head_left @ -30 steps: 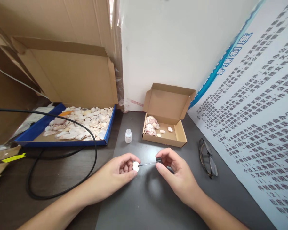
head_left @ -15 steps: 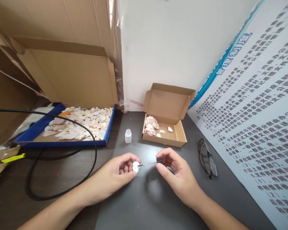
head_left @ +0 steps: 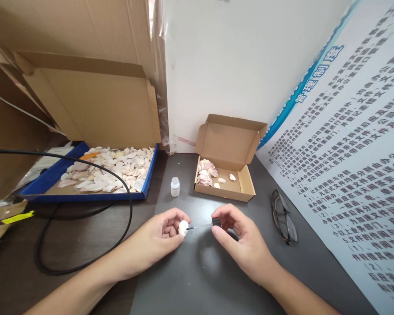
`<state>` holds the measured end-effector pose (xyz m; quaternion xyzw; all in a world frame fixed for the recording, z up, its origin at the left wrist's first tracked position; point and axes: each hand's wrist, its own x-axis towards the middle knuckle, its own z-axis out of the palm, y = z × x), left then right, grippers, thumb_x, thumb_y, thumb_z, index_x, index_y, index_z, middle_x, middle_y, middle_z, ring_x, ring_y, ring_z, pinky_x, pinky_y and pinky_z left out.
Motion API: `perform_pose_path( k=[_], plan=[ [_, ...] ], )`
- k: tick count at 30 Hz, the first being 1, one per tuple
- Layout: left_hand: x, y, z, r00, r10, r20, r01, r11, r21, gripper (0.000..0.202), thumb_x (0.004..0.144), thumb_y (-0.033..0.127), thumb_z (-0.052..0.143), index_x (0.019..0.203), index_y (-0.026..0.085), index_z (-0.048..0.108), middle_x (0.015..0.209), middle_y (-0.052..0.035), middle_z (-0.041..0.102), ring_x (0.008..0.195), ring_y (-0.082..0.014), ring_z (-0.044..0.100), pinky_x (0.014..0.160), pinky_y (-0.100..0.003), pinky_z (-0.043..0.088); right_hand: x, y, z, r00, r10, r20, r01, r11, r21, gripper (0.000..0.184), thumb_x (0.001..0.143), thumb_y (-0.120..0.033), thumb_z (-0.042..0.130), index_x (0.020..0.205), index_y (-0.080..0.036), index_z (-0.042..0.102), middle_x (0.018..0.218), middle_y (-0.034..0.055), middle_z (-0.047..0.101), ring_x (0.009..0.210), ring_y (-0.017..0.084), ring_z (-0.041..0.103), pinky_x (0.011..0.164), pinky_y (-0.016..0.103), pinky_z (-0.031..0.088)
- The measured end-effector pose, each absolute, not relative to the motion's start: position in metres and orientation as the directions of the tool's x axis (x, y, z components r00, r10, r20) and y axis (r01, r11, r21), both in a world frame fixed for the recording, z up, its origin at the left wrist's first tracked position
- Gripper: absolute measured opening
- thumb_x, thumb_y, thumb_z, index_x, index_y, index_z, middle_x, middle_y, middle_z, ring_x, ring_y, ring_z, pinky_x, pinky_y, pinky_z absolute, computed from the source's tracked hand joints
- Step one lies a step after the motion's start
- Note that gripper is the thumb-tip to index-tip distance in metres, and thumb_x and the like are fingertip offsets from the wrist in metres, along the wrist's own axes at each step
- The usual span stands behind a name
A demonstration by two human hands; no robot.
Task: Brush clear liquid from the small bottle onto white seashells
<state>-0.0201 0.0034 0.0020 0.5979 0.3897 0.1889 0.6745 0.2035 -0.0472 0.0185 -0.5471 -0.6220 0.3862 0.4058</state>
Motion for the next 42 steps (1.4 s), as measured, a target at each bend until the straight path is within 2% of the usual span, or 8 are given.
perform_pose_path(
  k=[17,23,42],
  plan=[
    [-0.0183,0.0038,0.0015,0.621,0.729,-0.288,0.22,0.191,0.957,0.04,0.084,0.044,0.067,0.111,0.017,0.057,0.083,0.0023,0.047,0.072,-0.0123,0.04,0.066,-0.024,0.034,0.2037,-0.0467,0.0193,-0.063,0.995,0.077,0.384,0.095,-0.919,0.01,0.084,-0.028,0.057,0.092,-0.021,0.058,0.075,-0.0004,0.055,0.066,0.015,0.053,0.061,0.028,0.046],
    [-0.0182,0.0033,0.0013,0.624,0.728,-0.286,0.22,0.188,0.957,0.038,0.084,0.043,0.066,0.11,0.017,0.057,0.083,0.0024,0.047,0.071,-0.0119,0.039,0.065,-0.024,0.033,0.204,-0.0466,0.018,-0.06,0.992,0.11,0.383,0.124,-0.915,0.01,0.085,-0.027,0.058,0.092,-0.021,0.059,0.076,0.0002,0.057,0.069,0.016,0.055,0.063,0.028,0.047],
    [-0.0183,0.0021,0.0038,0.63,0.717,-0.297,0.236,0.188,0.954,0.036,0.086,0.042,0.064,0.111,0.016,0.056,0.082,0.0031,0.046,0.071,-0.0118,0.038,0.065,-0.024,0.032,0.2049,-0.0477,0.0175,-0.064,0.995,0.078,0.359,0.096,-0.928,0.01,0.086,-0.028,0.056,0.093,-0.021,0.057,0.078,-0.0002,0.055,0.069,0.016,0.053,0.065,0.029,0.045]
  ],
)
